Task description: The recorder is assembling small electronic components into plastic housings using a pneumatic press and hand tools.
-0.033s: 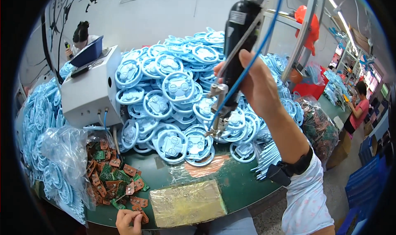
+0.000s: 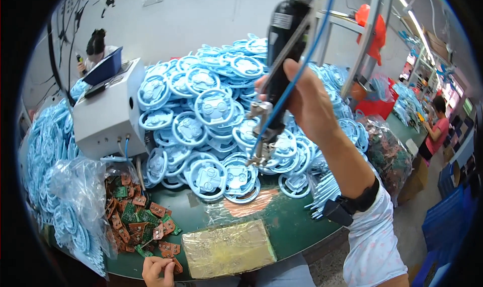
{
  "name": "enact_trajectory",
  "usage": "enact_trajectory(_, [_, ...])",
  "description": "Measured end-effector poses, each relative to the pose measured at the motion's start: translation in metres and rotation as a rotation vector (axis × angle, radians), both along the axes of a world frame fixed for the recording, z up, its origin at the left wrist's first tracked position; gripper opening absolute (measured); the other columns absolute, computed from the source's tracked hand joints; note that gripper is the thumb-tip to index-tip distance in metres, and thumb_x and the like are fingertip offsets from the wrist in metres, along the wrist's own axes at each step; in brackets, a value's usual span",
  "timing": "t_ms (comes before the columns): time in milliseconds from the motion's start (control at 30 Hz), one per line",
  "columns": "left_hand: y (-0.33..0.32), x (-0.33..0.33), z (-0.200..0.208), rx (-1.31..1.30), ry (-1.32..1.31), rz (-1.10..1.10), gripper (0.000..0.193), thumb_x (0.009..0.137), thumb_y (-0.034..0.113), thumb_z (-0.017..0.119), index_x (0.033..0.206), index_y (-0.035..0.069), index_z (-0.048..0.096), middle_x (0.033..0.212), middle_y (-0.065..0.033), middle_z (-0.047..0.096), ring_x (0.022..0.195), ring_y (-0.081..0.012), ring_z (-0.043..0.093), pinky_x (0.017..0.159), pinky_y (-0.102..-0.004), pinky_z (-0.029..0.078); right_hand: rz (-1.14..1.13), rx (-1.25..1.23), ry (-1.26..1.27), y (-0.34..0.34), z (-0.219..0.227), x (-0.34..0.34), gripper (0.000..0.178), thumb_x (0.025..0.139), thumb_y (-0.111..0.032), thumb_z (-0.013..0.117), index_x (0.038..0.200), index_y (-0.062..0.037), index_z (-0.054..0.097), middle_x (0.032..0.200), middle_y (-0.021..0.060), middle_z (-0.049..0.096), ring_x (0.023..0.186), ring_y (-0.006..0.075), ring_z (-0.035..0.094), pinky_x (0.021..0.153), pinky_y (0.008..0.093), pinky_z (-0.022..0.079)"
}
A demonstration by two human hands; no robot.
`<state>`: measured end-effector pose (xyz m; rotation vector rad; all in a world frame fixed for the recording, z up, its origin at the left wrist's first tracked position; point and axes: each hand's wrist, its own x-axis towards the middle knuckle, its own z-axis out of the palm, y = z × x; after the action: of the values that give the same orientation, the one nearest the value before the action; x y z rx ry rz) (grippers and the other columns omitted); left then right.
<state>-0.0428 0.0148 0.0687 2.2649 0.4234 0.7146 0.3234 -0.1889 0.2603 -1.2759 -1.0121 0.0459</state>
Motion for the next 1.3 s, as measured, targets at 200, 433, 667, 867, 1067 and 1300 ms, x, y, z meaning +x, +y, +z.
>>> enact_trajectory(200, [-0.049,0.031,0.018,-0.002,-0.132,-0.096,0.013,0.081,-0.006,0.072,0.093,-0.002,0.07,0.089,-0.0124,0.061,0.076,-0.0222,0.06,0.064,-0.0299,0.051,-0.206,0.01,-0.084,0.0,0.0,0.003,0.052,0.1,-0.051,0.045,0.122,-0.0045,0.053,0.103,0.0118,0.067,0.095,0.0158,0.065,0.086,0.0303,0.053])
enact_trajectory(433, [-0.041,0.02,0.013,-0.095,-0.073,-0.076,0.011,0.082,-0.005,0.071,0.092,-0.003,0.069,0.09,-0.0129,0.06,0.076,-0.0222,0.061,0.063,-0.0299,0.05,-0.697,-0.697,-0.546,-0.112,-0.07,0.076,0.032,0.08,-0.016,0.07,0.109,-0.0046,0.065,0.092,0.016,0.069,0.088,0.0295,0.067,0.077,0.0382,0.054])
enact_trajectory(667, [-0.053,0.026,0.022,-0.028,-0.072,-0.125,0.011,0.081,-0.004,0.072,0.092,-0.003,0.069,0.09,-0.0128,0.061,0.077,-0.0233,0.061,0.065,-0.0317,0.05,-1.008,-1.084,-0.948,-0.144,-0.14,0.095,0.026,0.071,-0.012,0.071,0.096,-0.0098,0.064,0.095,0.01,0.057,0.094,0.0317,0.058,0.072,0.0449,0.051])
enact_trajectory(867, [-0.052,0.022,0.022,-0.072,-0.059,-0.1,0.011,0.08,-0.004,0.073,0.09,-0.002,0.069,0.086,-0.0132,0.061,0.076,-0.0248,0.061,0.067,-0.0317,0.05,-0.862,-0.382,-0.139,-0.146,-0.075,0.077,0.017,0.083,-0.013,0.07,0.085,0.0015,0.063,0.069,0.0077,0.067,0.058,0.0119,0.064,0.054,0.0264,0.05])
enact_trajectory(1067, [-0.056,0.03,0.013,-0.091,0.044,-0.086,0.01,0.08,0.0,0.074,0.09,0.0,0.071,0.082,-0.012,0.061,0.07,-0.0238,0.061,0.063,-0.0313,0.048,-0.095,-0.739,0.646,-0.137,-0.085,-0.064,0.02,0.088,-0.016,0.073,0.089,0.0021,0.062,0.082,0.011,0.071,0.067,0.0133,0.068,0.058,0.0255,0.057])
enact_trajectory(1300, [-0.055,0.036,0.007,-0.005,0.089,-0.114,0.014,0.081,0.002,0.073,0.095,0.001,0.071,0.085,-0.0124,0.062,0.075,-0.0262,0.063,0.066,-0.0337,0.05,0.248,-0.732,1.314,-0.068,-0.172,-0.182,0.036,0.096,-0.03,0.063,0.109,0.0036,0.061,0.101,0.0157,0.07,0.08,0.0199,0.072,0.064,0.0275,0.059])
